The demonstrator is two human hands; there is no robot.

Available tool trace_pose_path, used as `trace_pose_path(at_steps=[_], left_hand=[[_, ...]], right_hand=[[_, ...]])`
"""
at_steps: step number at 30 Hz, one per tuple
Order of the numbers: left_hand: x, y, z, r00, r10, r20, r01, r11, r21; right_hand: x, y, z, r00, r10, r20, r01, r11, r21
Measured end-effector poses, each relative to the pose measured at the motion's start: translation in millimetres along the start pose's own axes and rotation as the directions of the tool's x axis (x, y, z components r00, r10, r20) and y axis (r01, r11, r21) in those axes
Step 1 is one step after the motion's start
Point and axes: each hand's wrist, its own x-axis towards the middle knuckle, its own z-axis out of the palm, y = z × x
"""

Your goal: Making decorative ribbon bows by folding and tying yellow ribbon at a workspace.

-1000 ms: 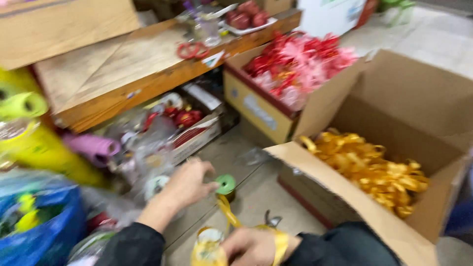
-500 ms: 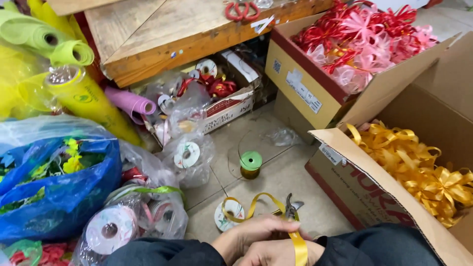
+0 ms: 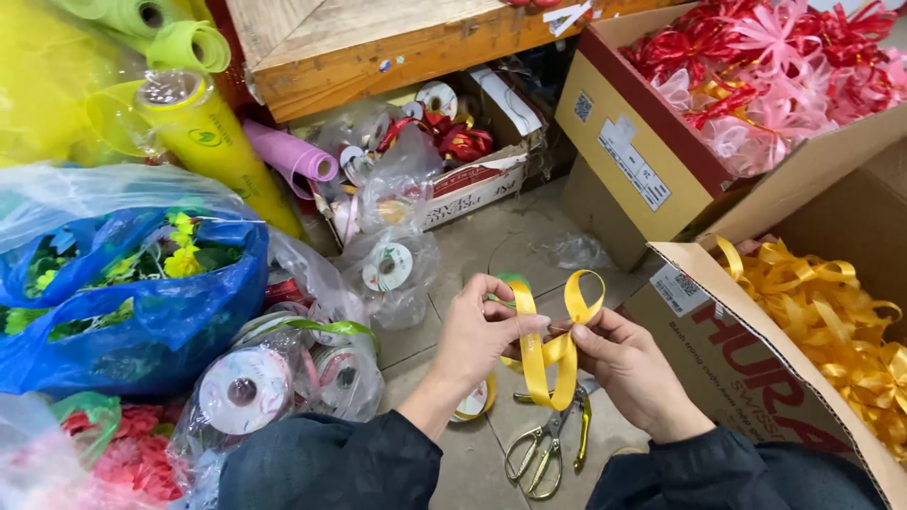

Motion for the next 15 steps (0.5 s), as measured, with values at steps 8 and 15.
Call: trace_pose_path(at_steps=[8,15], left_hand=[[0.3,-4.7,5.1,0.993,0.079,0.083,-0.082,0.996,0.034],[5.4,-12.5,3.8,0.986,0.042,0.158,-0.037,0.999,-0.039]], right_hand=[[-5.2,-11.0,-5.4,0.999,-0.050,-0.020,0.051,0.998,0.028],[-4.3,-12.7,-11.2,0.999,-0.038,0.019,0.036,0.994,0.099]])
